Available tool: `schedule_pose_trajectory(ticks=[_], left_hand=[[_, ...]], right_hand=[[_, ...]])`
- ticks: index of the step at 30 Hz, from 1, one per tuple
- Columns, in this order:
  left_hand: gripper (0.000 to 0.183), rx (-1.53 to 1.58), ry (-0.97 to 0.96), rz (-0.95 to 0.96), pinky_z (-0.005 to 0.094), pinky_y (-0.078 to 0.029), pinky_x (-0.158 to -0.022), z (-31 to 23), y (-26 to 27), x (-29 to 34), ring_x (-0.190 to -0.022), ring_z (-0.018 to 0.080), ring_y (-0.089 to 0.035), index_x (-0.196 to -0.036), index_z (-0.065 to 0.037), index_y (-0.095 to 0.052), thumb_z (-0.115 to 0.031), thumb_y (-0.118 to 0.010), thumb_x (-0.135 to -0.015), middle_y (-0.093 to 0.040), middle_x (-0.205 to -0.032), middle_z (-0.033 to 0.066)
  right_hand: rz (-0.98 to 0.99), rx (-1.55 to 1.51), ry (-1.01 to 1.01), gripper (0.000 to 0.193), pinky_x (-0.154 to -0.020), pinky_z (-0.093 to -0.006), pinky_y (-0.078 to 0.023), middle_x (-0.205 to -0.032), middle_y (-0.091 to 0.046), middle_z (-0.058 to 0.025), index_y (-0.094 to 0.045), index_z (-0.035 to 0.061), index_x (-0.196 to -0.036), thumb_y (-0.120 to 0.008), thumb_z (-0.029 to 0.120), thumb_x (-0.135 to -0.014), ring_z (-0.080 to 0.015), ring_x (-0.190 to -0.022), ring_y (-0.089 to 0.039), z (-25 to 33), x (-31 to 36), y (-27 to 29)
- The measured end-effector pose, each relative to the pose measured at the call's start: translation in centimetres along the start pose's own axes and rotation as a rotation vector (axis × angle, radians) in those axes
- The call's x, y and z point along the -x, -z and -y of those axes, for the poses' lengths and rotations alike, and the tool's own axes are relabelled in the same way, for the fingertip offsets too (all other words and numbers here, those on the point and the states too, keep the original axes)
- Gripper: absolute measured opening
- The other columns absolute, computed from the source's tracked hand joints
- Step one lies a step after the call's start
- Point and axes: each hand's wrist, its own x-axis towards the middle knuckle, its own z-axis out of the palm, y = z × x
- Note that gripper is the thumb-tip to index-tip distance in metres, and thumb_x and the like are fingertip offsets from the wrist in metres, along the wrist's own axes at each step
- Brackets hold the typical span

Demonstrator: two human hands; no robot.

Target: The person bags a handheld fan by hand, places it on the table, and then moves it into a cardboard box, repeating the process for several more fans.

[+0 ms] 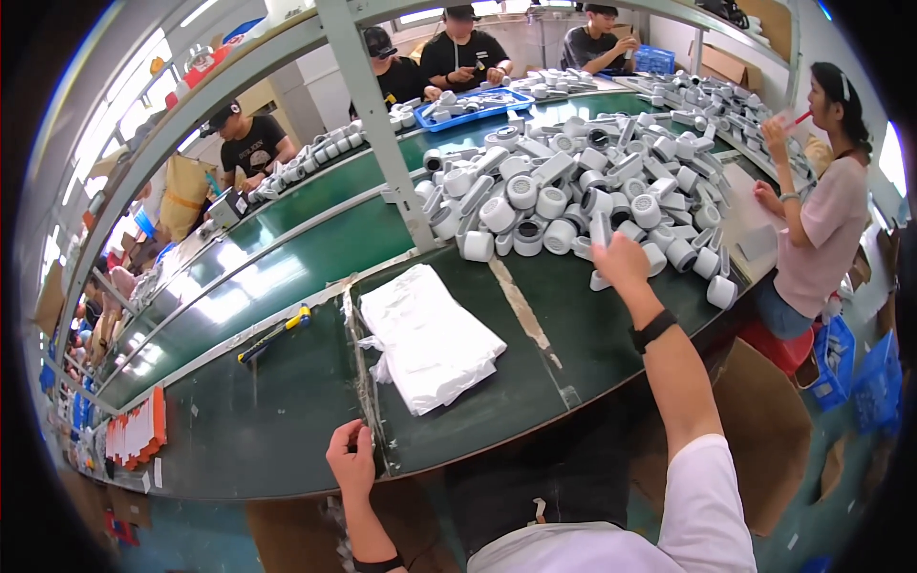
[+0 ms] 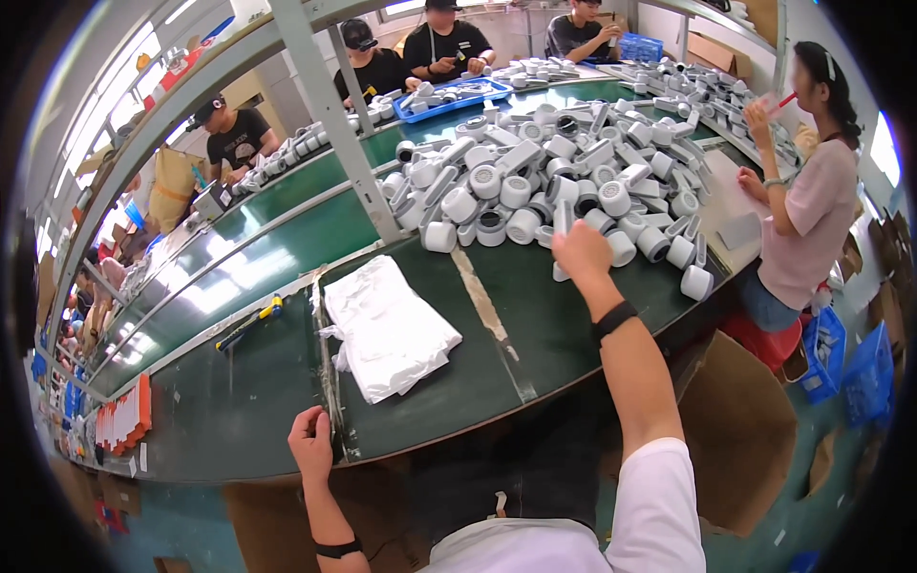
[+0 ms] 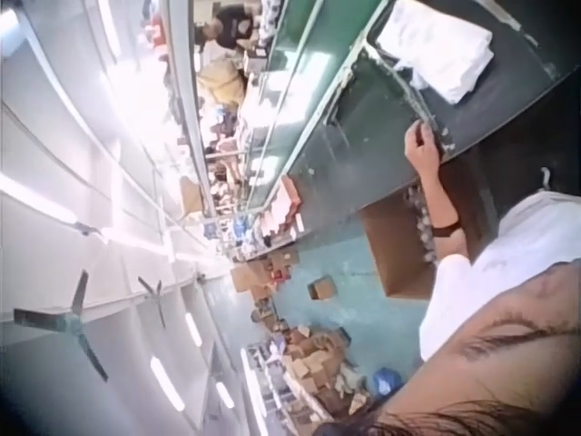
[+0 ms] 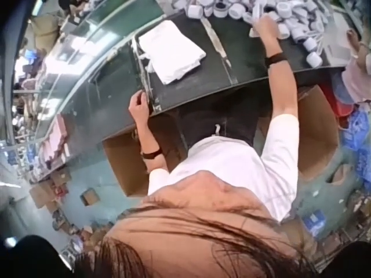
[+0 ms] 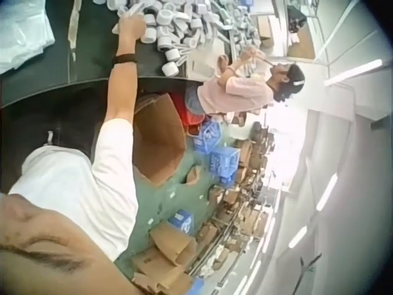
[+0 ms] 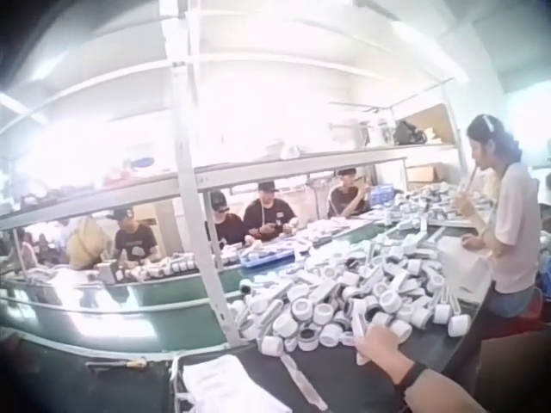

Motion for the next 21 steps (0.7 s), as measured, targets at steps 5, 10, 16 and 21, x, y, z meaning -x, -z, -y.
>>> schedule_pose_trajectory(ticks=[5, 10, 16, 21], left_hand=[[0.017, -0.01, -0.033, 0.015, 0.0256, -0.05, -0.071, -0.8, 0.0, -0.2, -0.076, 0.0116, -0.061, -0.101, 0.002, -0.066, -0.007, -0.067, -0.087, -0.066, -0.084, 0.006], [0.023, -0.022, -0.068, 0.072, 0.0258, -0.049, -0.074, -4.1, -0.2, -0.7, -0.079, 0.0109, -0.06, -0.105, 0.0, -0.066, -0.007, -0.07, -0.084, -0.066, -0.092, 0.0044], [0.023, -0.447, -0.744, 0.348, 0.0358, -0.049, -0.079, -12.8, -6.1, -2.7, -0.09, 0.0271, -0.061, -0.093, -0.007, -0.07, -0.016, -0.078, -0.074, -0.067, -0.096, 0.0084], [0.018, -0.568, -0.695, 0.392, 0.0378, -0.046, -0.076, -10.0, -7.9, -4.3, -0.087, 0.0253, -0.059, -0.088, -0.01, -0.07, -0.02, -0.077, -0.075, -0.065, -0.09, 0.0037]], right_hand=[[0.11, -1.107, -0.146, 0.03, -0.052, -0.0229, -0.044, -0.078, -0.06, -0.0024, -0.063, 0.0023, -0.099, -0.063, 0.03, -0.089, -0.0092, -0.067, -0.061, -1.0, 2.3, 2.5], [0.249, -1.582, -0.081, 0.035, -0.054, -0.0295, -0.051, -0.089, -0.062, -0.0109, -0.05, 0.0012, -0.115, -0.057, 0.013, -0.083, -0.02, -0.066, -0.063, 2.1, 12.5, 4.2], [0.585, -1.635, -0.152, 0.036, -0.043, -0.0327, -0.047, -0.073, -0.058, -0.0113, -0.044, 0.0019, -0.113, -0.059, 0.008, -0.082, -0.0217, -0.053, -0.058, 3.3, 18.7, -1.1], [0.536, -1.536, -0.126, 0.033, -0.043, -0.0302, -0.045, -0.071, -0.058, -0.0094, -0.044, 0.0018, -0.114, -0.06, 0.005, -0.085, -0.0187, -0.052, -0.057, 3.7, 19.8, -2.9]])
